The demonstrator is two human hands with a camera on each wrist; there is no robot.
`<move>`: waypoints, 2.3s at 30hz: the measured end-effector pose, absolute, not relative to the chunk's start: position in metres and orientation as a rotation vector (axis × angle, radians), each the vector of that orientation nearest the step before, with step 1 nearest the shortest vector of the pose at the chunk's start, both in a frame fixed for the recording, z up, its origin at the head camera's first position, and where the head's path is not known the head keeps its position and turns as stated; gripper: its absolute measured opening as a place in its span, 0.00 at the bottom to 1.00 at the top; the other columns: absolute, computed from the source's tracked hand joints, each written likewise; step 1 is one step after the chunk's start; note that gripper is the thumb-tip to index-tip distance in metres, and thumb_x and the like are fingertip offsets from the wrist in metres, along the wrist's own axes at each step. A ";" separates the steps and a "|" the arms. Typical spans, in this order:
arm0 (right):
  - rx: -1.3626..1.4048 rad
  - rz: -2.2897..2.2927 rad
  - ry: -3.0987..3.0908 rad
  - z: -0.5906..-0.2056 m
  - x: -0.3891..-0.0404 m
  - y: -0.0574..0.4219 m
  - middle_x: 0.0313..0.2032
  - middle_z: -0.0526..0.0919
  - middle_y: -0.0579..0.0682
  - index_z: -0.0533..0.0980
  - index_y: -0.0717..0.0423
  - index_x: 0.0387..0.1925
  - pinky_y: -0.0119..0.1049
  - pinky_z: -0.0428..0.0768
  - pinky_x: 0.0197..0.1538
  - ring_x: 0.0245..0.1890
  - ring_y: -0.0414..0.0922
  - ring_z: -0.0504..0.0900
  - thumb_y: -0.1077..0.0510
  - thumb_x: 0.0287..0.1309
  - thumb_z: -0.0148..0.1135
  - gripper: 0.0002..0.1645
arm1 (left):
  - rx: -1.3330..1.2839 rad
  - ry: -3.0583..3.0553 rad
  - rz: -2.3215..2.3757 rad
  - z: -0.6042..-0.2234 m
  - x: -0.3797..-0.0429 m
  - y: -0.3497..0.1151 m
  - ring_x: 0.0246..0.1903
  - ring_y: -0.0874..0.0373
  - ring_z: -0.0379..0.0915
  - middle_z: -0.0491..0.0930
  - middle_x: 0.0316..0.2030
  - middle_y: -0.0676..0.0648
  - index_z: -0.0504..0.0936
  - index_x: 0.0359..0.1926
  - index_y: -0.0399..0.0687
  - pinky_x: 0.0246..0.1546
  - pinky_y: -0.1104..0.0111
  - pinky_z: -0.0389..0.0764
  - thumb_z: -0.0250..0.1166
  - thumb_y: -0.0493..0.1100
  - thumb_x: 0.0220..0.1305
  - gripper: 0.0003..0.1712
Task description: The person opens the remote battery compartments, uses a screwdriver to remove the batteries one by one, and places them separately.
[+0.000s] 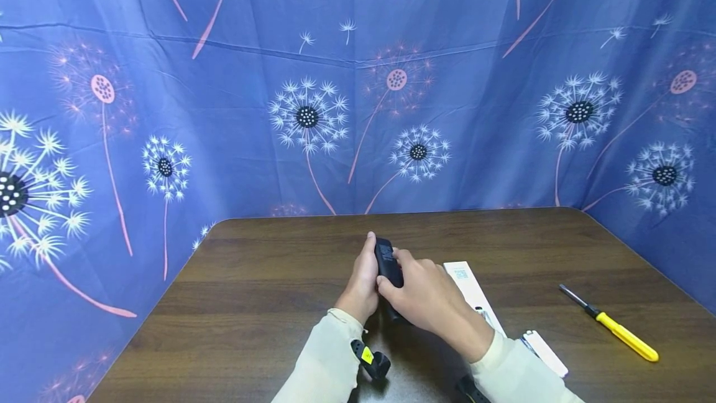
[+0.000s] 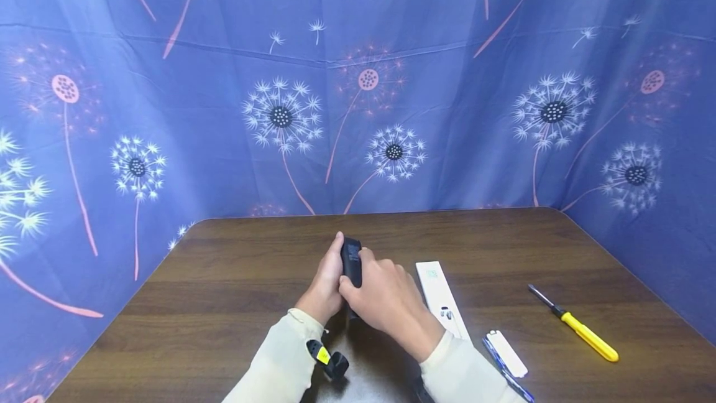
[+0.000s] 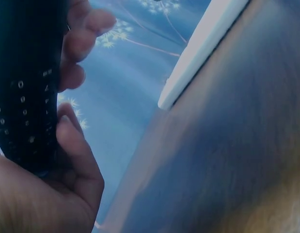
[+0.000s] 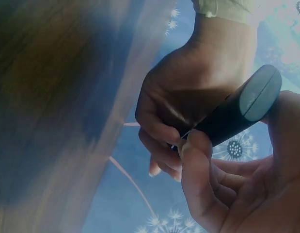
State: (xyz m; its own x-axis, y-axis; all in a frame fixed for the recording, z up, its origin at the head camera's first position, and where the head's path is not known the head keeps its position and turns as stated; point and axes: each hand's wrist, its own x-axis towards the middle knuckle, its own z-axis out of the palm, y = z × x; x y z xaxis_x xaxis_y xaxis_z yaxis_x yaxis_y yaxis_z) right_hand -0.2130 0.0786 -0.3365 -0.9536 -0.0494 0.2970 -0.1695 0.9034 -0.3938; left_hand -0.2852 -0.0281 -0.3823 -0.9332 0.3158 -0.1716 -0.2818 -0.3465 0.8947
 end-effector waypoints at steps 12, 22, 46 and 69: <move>0.244 0.616 -2.664 -0.341 -0.205 0.081 0.29 0.83 0.45 0.78 0.57 0.56 0.38 0.71 0.24 0.21 0.38 0.74 0.54 0.63 0.62 0.22 | 0.074 1.262 2.426 -0.378 -0.286 -0.024 0.33 0.55 0.71 0.73 0.34 0.45 0.72 0.61 0.42 0.37 0.64 0.75 0.35 0.72 0.74 0.43; 0.191 0.908 -2.694 -0.344 -0.201 0.084 0.19 0.75 0.39 0.71 0.59 0.61 0.36 0.70 0.22 0.16 0.37 0.72 0.53 0.65 0.63 0.27 | 0.069 1.286 2.461 -0.377 -0.286 -0.027 0.32 0.57 0.76 0.80 0.33 0.49 0.75 0.58 0.41 0.42 0.64 0.75 0.40 0.74 0.72 0.43; -0.014 1.934 -2.598 -0.350 -0.214 0.086 0.24 0.81 0.58 0.78 0.70 0.46 0.45 0.81 0.19 0.17 0.50 0.82 0.39 0.71 0.52 0.33 | 0.070 1.251 2.688 -0.380 -0.288 -0.020 0.26 0.58 0.78 0.81 0.28 0.47 0.76 0.50 0.39 0.31 0.66 0.78 0.31 0.67 0.78 0.40; 0.253 2.170 -2.486 -0.362 -0.217 0.084 0.23 0.82 0.58 0.68 0.69 0.50 0.33 0.70 0.12 0.17 0.51 0.84 0.40 0.76 0.48 0.31 | 0.146 1.207 2.636 -0.380 -0.282 -0.017 0.28 0.57 0.77 0.79 0.28 0.48 0.73 0.55 0.43 0.39 0.64 0.79 0.33 0.68 0.78 0.37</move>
